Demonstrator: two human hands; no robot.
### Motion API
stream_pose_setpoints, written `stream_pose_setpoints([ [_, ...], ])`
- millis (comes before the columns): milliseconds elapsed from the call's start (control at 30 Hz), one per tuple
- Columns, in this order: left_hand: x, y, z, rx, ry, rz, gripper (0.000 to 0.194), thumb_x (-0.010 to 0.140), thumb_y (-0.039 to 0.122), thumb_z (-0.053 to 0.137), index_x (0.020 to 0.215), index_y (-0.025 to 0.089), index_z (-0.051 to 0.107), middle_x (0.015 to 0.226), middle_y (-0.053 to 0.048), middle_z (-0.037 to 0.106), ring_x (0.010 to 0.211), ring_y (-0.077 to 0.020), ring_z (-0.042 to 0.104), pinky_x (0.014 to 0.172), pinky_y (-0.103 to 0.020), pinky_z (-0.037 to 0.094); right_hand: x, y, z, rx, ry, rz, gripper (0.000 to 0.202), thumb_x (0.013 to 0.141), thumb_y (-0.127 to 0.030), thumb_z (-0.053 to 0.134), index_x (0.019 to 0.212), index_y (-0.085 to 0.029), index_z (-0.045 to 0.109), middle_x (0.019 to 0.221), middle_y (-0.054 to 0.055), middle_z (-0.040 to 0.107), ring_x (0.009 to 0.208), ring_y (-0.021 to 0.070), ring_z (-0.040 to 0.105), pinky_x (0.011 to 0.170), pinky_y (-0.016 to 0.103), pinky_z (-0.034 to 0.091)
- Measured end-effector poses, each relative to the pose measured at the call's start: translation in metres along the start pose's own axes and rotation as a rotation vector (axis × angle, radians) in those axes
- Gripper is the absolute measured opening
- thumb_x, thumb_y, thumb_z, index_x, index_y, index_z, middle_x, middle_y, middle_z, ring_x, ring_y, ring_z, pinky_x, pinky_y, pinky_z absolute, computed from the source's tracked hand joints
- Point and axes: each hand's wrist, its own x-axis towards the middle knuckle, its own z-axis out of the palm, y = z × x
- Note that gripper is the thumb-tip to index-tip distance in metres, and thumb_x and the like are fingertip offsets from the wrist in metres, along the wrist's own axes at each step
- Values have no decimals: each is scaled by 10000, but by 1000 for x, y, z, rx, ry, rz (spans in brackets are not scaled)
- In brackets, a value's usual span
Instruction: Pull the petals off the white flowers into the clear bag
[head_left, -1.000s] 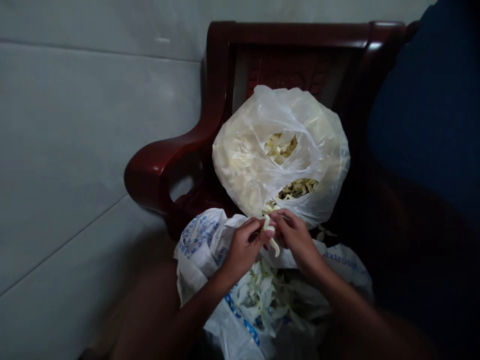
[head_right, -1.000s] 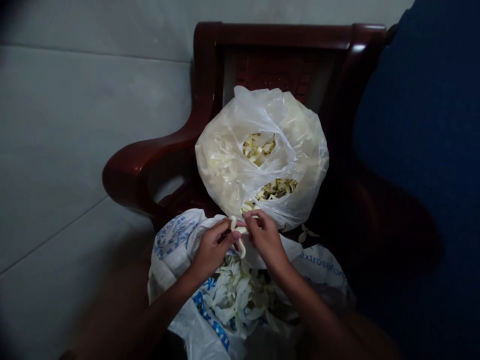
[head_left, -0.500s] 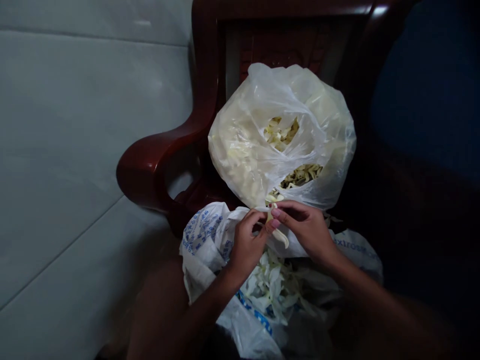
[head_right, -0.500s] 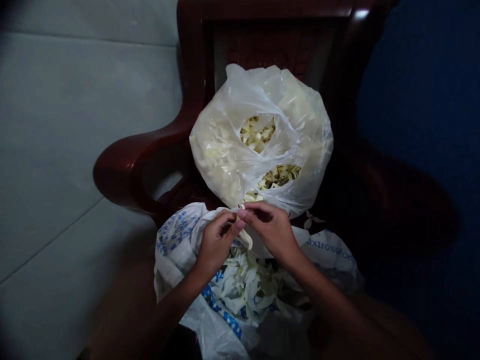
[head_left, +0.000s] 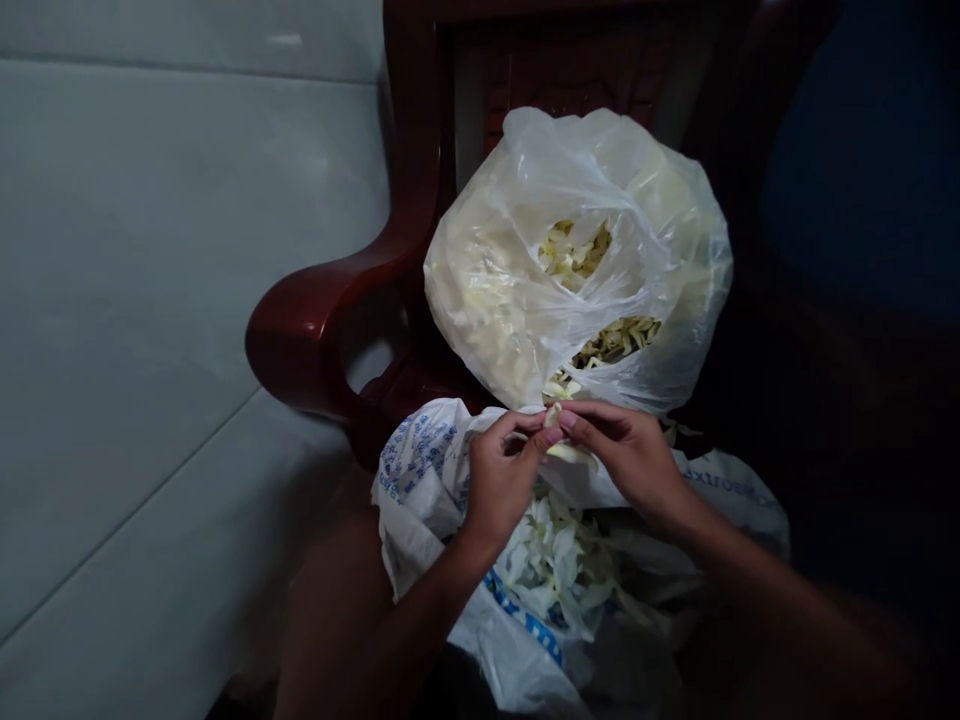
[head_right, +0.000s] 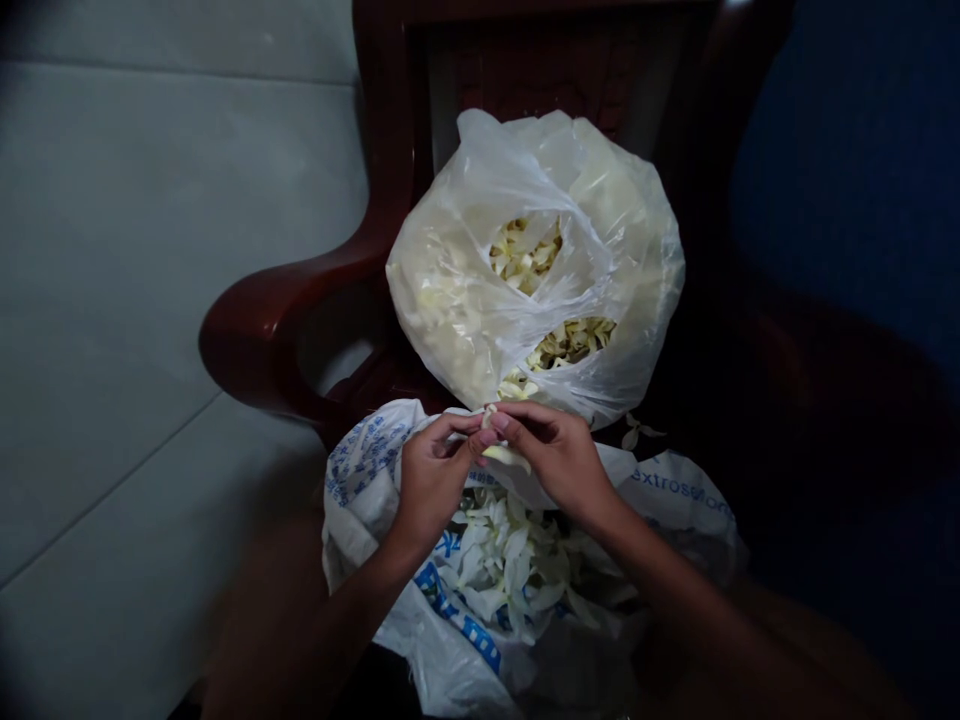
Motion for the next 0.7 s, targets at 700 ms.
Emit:
stream_pose_setpoints([
  [700, 10, -6, -4, -321, -87, -74, 127, 803, 274, 595, 823, 167, 530, 741, 20, 523, 628, -77, 466, 575, -187, 383, -2, -13, -4, -368, -163, -198, 206, 876, -332, 515, 1014, -220, 619, 1003, 24, 645, 920, 153, 589, 790, 252, 435],
])
